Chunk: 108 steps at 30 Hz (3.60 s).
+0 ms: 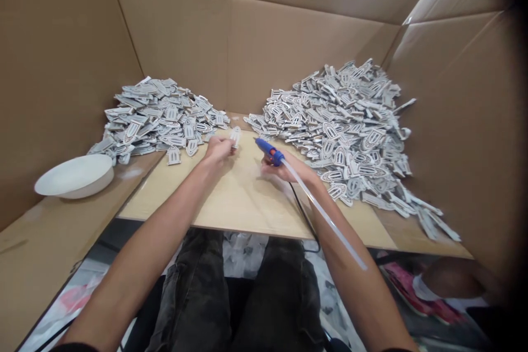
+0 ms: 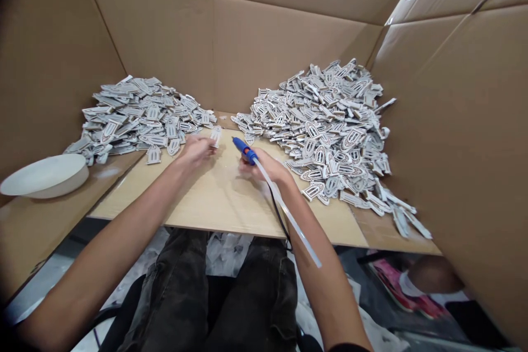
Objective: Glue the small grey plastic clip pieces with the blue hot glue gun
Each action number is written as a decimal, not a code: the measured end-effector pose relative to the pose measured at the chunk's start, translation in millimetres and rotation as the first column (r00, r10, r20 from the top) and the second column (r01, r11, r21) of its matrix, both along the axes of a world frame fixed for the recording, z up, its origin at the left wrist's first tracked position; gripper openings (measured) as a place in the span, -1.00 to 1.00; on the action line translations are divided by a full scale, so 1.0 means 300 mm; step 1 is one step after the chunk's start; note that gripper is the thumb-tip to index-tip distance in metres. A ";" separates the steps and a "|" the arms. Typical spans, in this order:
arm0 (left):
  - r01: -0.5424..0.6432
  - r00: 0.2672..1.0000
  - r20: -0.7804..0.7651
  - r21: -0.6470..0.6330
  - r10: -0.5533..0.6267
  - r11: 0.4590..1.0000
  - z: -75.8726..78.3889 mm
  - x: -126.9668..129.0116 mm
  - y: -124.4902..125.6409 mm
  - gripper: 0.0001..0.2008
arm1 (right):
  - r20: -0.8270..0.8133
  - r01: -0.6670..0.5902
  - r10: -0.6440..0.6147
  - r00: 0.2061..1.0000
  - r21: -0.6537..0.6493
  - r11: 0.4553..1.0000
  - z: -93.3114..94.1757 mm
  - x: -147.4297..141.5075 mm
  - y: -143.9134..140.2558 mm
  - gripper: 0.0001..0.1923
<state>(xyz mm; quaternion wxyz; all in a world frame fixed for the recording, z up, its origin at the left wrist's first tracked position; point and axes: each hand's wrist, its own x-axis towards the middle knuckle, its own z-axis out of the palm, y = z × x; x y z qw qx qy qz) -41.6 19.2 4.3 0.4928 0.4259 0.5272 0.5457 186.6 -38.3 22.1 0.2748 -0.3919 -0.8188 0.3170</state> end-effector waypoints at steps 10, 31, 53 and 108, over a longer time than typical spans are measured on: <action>0.572 0.820 -0.076 0.085 -0.567 0.816 -0.013 0.078 -0.090 -0.88 | -0.265 0.378 -0.323 0.909 0.195 0.905 -0.025 -0.014 0.023 -0.74; 0.523 0.841 0.055 0.165 -0.538 0.836 -0.002 0.092 -0.099 -0.72 | -0.265 0.502 -0.434 0.861 0.310 0.808 -0.042 -0.024 0.029 -0.67; 0.332 0.938 0.067 0.125 -0.341 0.935 -0.002 0.090 -0.072 -0.83 | -0.257 0.519 -0.469 0.845 0.186 0.834 -0.050 -0.002 0.059 -0.79; 0.528 0.846 -0.025 0.190 -0.533 0.828 -0.028 0.094 -0.086 -0.56 | -0.468 0.550 -0.395 0.790 0.258 0.794 -0.080 -0.086 0.021 -0.78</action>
